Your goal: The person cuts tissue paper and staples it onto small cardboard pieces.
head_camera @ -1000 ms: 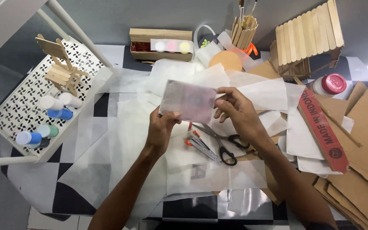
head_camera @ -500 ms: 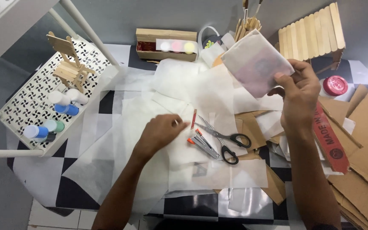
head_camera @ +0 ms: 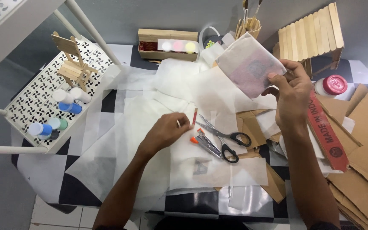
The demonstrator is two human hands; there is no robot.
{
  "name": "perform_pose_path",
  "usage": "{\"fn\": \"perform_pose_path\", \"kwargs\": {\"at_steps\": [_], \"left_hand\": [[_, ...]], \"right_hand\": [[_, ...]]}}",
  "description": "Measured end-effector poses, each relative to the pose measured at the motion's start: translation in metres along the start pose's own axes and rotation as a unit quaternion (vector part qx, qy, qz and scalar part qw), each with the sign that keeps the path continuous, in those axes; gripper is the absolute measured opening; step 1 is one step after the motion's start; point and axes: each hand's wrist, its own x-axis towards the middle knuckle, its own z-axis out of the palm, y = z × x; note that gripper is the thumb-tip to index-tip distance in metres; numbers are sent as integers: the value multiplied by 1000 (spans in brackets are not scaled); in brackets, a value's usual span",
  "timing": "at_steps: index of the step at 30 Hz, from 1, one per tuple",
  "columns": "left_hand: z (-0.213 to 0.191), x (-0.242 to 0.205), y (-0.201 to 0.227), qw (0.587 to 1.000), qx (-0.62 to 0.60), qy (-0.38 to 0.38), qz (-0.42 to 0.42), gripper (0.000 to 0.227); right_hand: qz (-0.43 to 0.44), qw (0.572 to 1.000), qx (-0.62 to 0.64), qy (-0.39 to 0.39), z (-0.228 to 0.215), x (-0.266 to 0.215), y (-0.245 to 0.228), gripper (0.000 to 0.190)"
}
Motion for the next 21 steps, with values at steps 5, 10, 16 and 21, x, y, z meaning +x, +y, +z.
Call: {"fn": "perform_pose_path", "kwargs": {"at_steps": [5,10,16,21], "left_hand": [[21,55,-33,955,150,207,149,36],[20,91,-19,915,240,286,151,63],[34,130,-20,924,213,287,134,42],[19,121,-11,925,-56,269,262,20]], "right_hand": [[-51,998,4,-40,-2,0,6,36],[-31,998,35,-44,1,4,14,45],[16,996,67,-50,6,3,12,45],[40,993,92,-58,3,7,23,40]]}}
